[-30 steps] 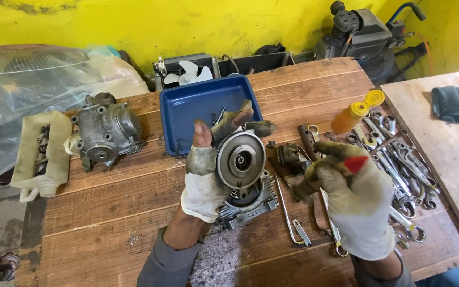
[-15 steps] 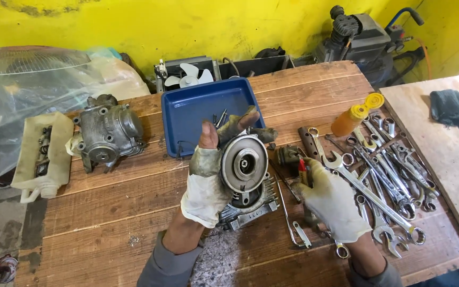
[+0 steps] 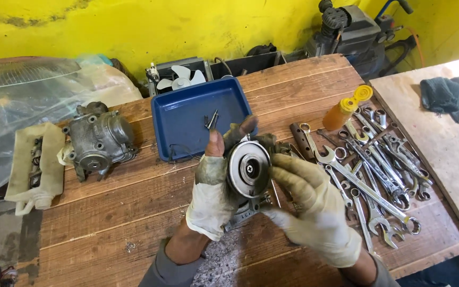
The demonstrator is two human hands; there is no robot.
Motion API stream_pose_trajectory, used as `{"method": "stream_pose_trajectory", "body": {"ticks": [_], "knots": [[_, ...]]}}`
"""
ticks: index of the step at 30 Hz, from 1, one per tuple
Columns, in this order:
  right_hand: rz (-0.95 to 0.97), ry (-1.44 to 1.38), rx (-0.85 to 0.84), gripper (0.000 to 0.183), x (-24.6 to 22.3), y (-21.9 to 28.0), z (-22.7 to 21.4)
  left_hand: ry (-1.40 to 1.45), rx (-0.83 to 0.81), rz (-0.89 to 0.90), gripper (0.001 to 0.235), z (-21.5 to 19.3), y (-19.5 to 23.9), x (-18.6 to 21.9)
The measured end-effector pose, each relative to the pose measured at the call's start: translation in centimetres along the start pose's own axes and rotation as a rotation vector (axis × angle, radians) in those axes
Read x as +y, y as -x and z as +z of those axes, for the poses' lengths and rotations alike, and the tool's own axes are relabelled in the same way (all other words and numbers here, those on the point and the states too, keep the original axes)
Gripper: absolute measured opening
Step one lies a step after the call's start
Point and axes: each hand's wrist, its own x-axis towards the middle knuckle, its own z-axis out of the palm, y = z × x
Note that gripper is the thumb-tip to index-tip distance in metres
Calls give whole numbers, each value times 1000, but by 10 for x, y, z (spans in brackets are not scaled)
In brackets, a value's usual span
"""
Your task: The person is disassembling and cleaning a motorcycle engine component on a wooden workbench, using a wrench and a brush.
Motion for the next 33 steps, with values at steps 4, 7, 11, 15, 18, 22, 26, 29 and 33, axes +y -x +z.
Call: {"method": "stream_pose_trajectory", "body": {"ticks": [4,7,11,15,18,22,26,29,33], "knots": [[-172,104,54,62,-12,-4,6,17,8,69,68,-6,-3,-3],[-227,173,105,68,-21,-2,13,-25,58,93,67,5,2,-1],[-232,170,134,82,-19,-2,20,-156,55,133,86,6,4,-7],[-158,25,260,64,-6,-5,26,-739,-125,373,69,-29,3,-20],[11,-681,503,45,-12,-16,21,-629,-328,661,51,-23,4,-11],[604,-945,702,40,-21,-35,0,-596,16,389,72,6,13,6],[687,-1311,633,33,3,-24,1,-825,86,420,28,0,11,10],[773,-1299,662,24,11,-19,4,-869,80,426,29,6,14,17],[768,-1315,638,29,-5,-27,-1,-785,82,343,40,14,15,20]]}}
